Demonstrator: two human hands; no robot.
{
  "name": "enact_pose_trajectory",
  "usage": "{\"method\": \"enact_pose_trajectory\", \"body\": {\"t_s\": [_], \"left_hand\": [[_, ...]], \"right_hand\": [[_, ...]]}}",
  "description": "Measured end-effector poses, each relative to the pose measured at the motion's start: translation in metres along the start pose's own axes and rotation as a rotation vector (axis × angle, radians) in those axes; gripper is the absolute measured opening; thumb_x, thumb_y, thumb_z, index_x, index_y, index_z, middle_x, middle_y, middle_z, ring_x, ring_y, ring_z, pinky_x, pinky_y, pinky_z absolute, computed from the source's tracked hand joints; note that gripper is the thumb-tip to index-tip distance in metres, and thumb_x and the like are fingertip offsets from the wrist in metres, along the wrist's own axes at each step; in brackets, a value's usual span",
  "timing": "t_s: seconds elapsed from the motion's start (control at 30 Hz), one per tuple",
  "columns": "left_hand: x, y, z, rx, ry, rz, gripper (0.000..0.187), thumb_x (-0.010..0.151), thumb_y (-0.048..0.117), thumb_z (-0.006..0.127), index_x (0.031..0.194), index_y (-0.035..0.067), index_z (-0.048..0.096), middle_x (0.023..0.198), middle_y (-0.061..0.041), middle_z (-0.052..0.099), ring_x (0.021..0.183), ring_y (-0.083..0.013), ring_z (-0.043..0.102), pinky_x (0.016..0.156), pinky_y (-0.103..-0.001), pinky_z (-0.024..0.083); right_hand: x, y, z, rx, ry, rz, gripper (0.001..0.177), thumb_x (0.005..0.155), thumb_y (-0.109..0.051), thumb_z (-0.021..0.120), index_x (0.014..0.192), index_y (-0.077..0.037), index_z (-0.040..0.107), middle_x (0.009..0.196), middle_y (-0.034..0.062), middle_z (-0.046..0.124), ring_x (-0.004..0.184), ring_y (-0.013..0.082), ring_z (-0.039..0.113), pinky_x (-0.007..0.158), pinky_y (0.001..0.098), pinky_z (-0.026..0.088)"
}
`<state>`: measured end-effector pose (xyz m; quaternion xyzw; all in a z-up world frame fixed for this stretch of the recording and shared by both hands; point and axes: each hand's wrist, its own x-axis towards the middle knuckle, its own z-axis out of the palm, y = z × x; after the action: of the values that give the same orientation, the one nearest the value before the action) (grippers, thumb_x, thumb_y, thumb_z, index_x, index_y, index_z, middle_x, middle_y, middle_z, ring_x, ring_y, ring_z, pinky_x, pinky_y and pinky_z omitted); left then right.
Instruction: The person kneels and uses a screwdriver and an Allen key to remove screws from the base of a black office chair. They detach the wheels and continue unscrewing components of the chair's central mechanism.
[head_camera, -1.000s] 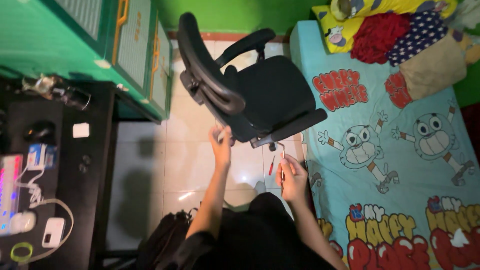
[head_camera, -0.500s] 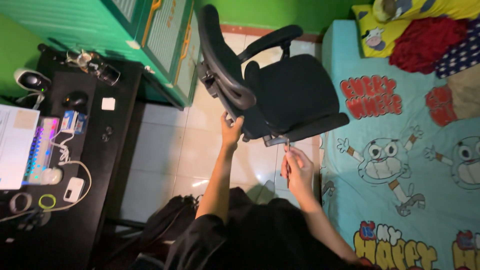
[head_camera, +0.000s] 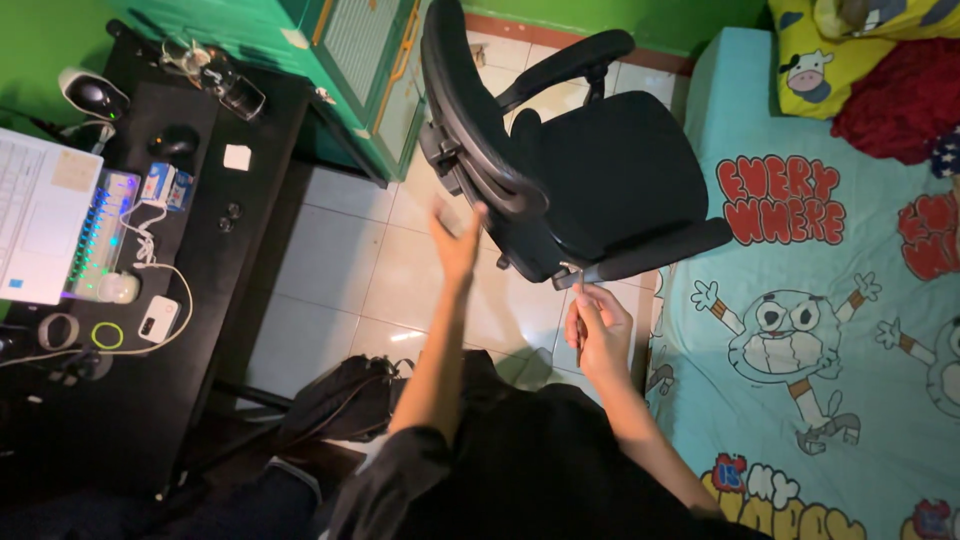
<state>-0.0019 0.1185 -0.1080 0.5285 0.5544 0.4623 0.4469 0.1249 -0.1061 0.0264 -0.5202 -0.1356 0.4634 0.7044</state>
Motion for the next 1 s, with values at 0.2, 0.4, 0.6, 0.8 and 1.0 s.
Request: {"method": "enact_pose_trajectory", "body": {"t_s": [0.2, 0.4, 0.6, 0.8, 1.0], "left_hand": [[0.101, 0.055, -0.035, 0.052, -0.251, 0.428, 0.081, 0.090, 0.014, 0.084, 0.156, 0.002, 0.039, 0.156, -0.018, 0.047, 0.148, -0.0296, 0.048, 0.126, -0.044, 0.037], [0.135, 0.098, -0.053, 0.147, -0.521, 0.251, 0.069, 0.084, 0.015, 0.090, 0.142, 0.007, 0.053, 0.129, -0.011, 0.069, 0.122, -0.0252, 0.068, 0.107, -0.042, 0.054], [0.133, 0.108, -0.059, 0.158, -0.588, 0.237, 0.067, 0.080, 0.017, 0.093, 0.137, 0.010, 0.057, 0.125, -0.007, 0.069, 0.116, -0.0214, 0.068, 0.099, -0.039, 0.060], [0.128, 0.094, -0.061, 0.090, -0.591, 0.258, 0.072, 0.082, 0.016, 0.093, 0.141, 0.012, 0.054, 0.138, -0.008, 0.060, 0.122, -0.0231, 0.064, 0.093, -0.038, 0.063], [0.129, 0.083, -0.056, -0.095, -0.678, 0.256, 0.070, 0.089, 0.010, 0.091, 0.146, 0.012, 0.049, 0.141, -0.008, 0.057, 0.124, -0.0230, 0.064, 0.099, -0.040, 0.061]], "right_hand": [[0.000, 0.001, 0.004, -0.032, -0.029, 0.014, 0.021, 0.103, -0.014, 0.059, 0.117, -0.001, 0.065, 0.067, 0.0078, 0.058, 0.049, 0.0123, 0.049, 0.046, 0.0255, 0.038], [0.022, -0.008, 0.047, -0.011, -0.138, -0.173, 0.022, 0.110, -0.019, 0.056, 0.113, 0.003, 0.061, 0.123, 0.0149, 0.056, 0.057, 0.0137, 0.053, 0.049, 0.0248, 0.039], [0.070, -0.015, 0.097, -0.007, -0.006, -0.308, 0.029, 0.107, -0.025, 0.057, 0.112, 0.004, 0.056, 0.167, 0.0201, 0.030, 0.103, 0.0280, 0.074, 0.054, 0.0317, 0.059], [0.079, -0.020, 0.113, -0.010, -0.041, -0.402, 0.030, 0.113, -0.021, 0.056, 0.116, 0.009, 0.058, 0.165, 0.0210, 0.039, 0.128, 0.0404, 0.068, 0.102, 0.0504, 0.065], [0.083, -0.024, 0.113, -0.072, 0.008, -0.393, 0.028, 0.112, -0.014, 0.055, 0.127, 0.009, 0.058, 0.152, 0.0180, 0.049, 0.121, 0.0425, 0.070, 0.097, 0.0504, 0.061]]}}
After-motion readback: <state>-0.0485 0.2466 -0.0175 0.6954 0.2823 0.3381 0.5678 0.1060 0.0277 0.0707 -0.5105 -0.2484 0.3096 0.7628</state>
